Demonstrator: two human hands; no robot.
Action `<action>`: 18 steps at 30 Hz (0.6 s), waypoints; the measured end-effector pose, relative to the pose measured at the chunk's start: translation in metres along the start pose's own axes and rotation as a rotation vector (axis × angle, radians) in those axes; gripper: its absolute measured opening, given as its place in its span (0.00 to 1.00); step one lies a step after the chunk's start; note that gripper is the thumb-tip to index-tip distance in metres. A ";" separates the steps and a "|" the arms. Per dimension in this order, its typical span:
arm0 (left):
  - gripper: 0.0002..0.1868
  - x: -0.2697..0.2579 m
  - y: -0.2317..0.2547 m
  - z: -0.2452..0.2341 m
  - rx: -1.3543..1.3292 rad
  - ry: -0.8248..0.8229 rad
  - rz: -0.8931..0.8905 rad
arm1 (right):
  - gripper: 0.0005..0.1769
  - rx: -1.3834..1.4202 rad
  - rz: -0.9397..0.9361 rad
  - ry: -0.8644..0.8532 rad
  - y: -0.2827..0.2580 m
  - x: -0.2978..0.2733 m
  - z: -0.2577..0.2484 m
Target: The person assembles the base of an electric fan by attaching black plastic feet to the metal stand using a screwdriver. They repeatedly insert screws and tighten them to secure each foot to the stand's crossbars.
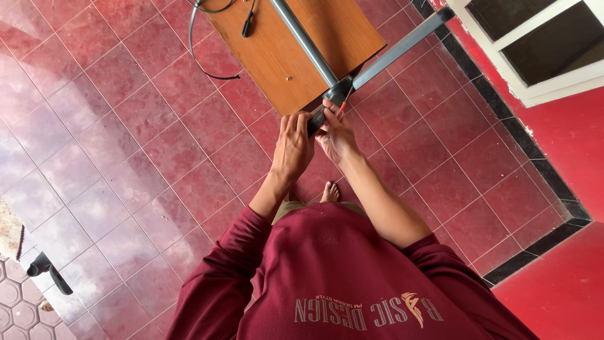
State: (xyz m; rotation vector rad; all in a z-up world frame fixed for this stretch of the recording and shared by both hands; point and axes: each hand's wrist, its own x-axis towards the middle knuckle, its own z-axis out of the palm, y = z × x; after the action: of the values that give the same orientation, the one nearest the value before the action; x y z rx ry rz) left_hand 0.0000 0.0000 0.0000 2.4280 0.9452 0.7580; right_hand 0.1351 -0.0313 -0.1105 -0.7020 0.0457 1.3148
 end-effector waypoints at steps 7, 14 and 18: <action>0.21 0.001 -0.003 0.001 0.026 -0.002 0.032 | 0.18 -0.011 -0.013 0.007 0.006 0.003 -0.005; 0.23 0.006 -0.009 -0.010 0.025 -0.052 0.048 | 0.21 0.027 -0.007 -0.048 0.005 0.004 -0.003; 0.22 0.007 -0.010 -0.016 -0.003 -0.059 0.035 | 0.21 0.047 0.022 0.015 0.009 0.005 -0.007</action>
State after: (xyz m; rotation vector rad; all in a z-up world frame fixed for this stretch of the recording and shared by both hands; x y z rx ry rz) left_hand -0.0102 0.0146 0.0085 2.4559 0.8806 0.6950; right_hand 0.1314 -0.0294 -0.1222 -0.6731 0.0957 1.3254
